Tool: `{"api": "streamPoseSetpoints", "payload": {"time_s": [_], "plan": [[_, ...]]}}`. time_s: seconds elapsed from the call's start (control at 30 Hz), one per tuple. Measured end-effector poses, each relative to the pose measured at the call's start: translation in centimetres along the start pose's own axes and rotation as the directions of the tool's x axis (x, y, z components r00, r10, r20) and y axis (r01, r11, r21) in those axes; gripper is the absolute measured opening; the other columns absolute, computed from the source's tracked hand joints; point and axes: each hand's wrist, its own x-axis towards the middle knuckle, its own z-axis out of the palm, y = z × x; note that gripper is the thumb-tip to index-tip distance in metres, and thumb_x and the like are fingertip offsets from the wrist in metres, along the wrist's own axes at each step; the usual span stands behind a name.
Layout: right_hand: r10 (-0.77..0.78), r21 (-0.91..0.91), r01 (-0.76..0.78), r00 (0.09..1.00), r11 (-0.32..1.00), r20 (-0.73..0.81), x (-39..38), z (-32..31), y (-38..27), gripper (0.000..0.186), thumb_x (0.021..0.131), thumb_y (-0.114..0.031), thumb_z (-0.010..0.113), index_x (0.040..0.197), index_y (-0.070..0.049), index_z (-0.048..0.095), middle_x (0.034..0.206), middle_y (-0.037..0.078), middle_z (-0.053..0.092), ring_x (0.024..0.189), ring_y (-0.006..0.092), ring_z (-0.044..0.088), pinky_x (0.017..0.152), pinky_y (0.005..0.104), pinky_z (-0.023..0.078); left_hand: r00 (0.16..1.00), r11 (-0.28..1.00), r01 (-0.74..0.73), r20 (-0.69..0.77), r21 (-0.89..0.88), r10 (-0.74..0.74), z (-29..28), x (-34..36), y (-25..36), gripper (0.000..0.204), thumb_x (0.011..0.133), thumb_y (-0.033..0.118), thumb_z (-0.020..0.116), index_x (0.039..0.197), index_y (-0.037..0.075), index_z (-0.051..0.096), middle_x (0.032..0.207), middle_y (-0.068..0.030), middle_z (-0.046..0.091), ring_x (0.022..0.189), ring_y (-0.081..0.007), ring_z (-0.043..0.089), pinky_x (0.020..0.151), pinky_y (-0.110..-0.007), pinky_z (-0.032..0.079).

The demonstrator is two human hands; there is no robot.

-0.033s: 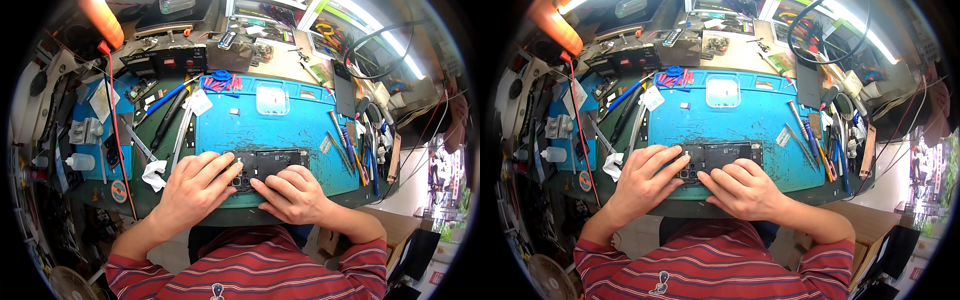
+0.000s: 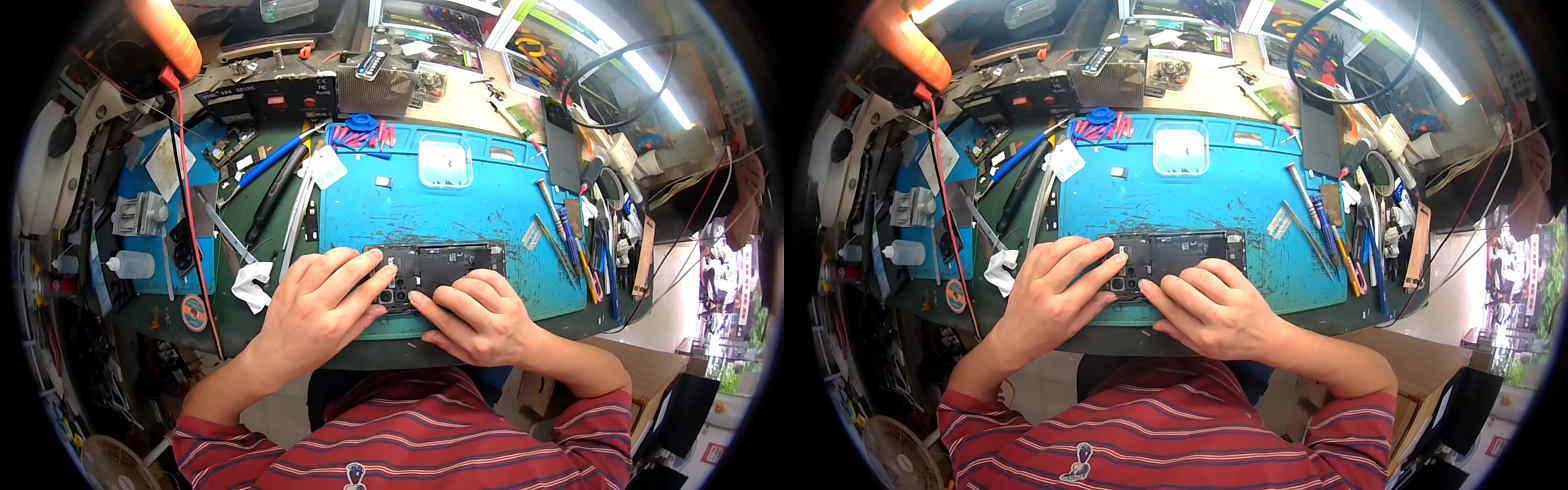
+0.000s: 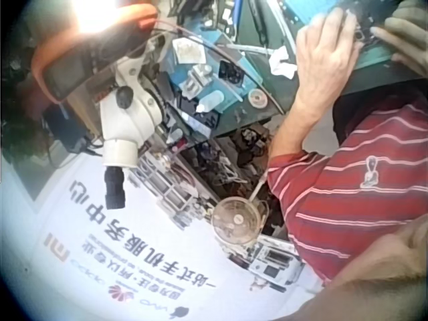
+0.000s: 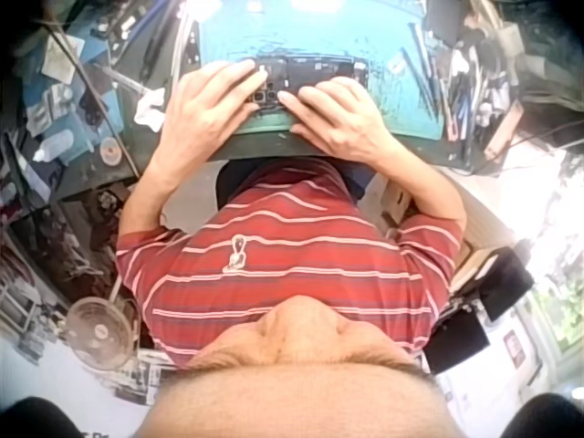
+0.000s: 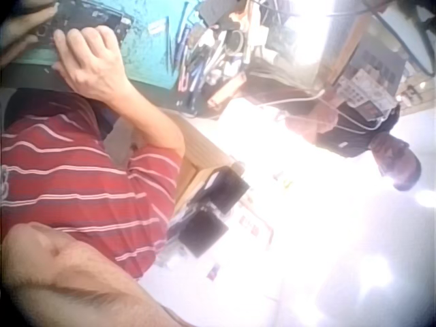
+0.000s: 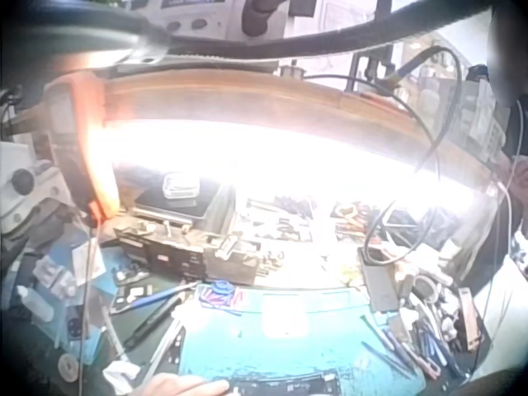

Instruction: The person works on a disassembled smartphone on a blue mat, using a small screwdriver to adjust internal components. They then pick up the phone, turn it over, and press the power button to test the screen, which lights up. Finally, they place the phone back down and continue working on the internal components with the screwdriver.

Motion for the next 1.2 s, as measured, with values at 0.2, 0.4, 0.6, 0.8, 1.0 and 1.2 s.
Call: {"api": "streamPoseSetpoints", "payload": {"time_s": [0.2, 0.4, 0.6, 0.8, 1.0, 1.2], "plan": [[0.004, -0.011, -0.004, 1.0, 1.0, -0.003, 0.0, 0.4, 0.0, 0.056, 0.081, -0.032, 0.08, 0.128, -0.003, 0.073, 0.108, 0.005, 0.061, 0.094, 0.0208, 0.061, 0.087, 0.0385, 0.052, 1.0, 1.0, -0.005, -0.004, -0.018, 0.005, 0.1, 0.0, -0.1, 0.055, 0.079, 0.018, 0.083, 0.132, 0.01, 0.069, 0.137, -0.0057, 0.063, 0.121, -0.0254, 0.06, 0.095, -0.042, 0.049], [0.024, 0.002, -0.024, 1.0, 1.0, 0.009, 0.3, 0.3, -0.5, 0.054, 0.079, -0.032, 0.08, 0.125, -0.002, 0.075, 0.104, 0.004, 0.06, 0.091, 0.0206, 0.061, 0.087, 0.0385, 0.052, 1.0, 0.999, 0.001, -0.001, -0.041, -0.001, 0.1, -0.1, -0.1, 0.057, 0.077, 0.017, 0.083, 0.132, 0.01, 0.069, 0.137, -0.0059, 0.063, 0.121, -0.0255, 0.06, 0.094, -0.041, 0.049], [0.014, 0.014, -0.014, 0.999, 1.0, -0.034, 0.4, 0.7, -0.4, 0.055, 0.077, -0.026, 0.081, 0.124, 0.002, 0.073, 0.104, 0.005, 0.062, 0.092, 0.0212, 0.062, 0.088, 0.0386, 0.052, 1.0, 0.999, -0.005, 0.004, -0.034, 0.005, 0.1, 0.0, -0.1, 0.057, 0.077, 0.017, 0.084, 0.131, 0.009, 0.069, 0.137, -0.0061, 0.063, 0.122, -0.0259, 0.059, 0.096, -0.042, 0.048], [0.134, 0.018, -0.134, 0.991, 0.991, -0.007, 1.2, 0.0, -0.2, 0.075, 0.085, -0.046, 0.077, 0.139, 0.005, 0.061, 0.105, 0.009, 0.059, 0.09, 0.0247, 0.058, 0.084, 0.0386, 0.048, 1.0, 0.999, -0.008, -0.018, -0.039, 0.007, 0.1, 0.0, -0.2, 0.054, 0.08, 0.018, 0.083, 0.131, 0.01, 0.069, 0.137, -0.0054, 0.063, 0.122, -0.0262, 0.058, 0.098, -0.042, 0.047], [0.197, -0.068, -0.192, 0.978, 0.979, 0.063, 2.2, 0.2, -0.7, 0.079, 0.088, -0.055, 0.072, 0.137, 0.006, 0.062, 0.1, 0.008, 0.056, 0.09, 0.0238, 0.054, 0.086, 0.0378, 0.045, 1.0, 1.0, -0.005, -0.018, -0.031, 0.005, 0.0, -0.1, -0.1, 0.051, 0.083, 0.02, 0.082, 0.131, 0.009, 0.069, 0.137, -0.0047, 0.062, 0.122, -0.0262, 0.058, 0.099, -0.042, 0.047], [0.191, -0.084, -0.187, 0.981, 0.979, 0.033, 2.7, 0.7, -0.8, 0.077, 0.087, -0.054, 0.073, 0.133, 0.007, 0.064, 0.099, 0.009, 0.056, 0.091, 0.0238, 0.055, 0.088, 0.0383, 0.046, 1.0, 0.999, -0.018, -0.012, -0.031, 0.017, 0.1, 0.0, -0.1, 0.051, 0.083, 0.019, 0.081, 0.131, 0.008, 0.068, 0.14, -0.0051, 0.062, 0.124, -0.0265, 0.057, 0.1, -0.042, 0.047]]}}
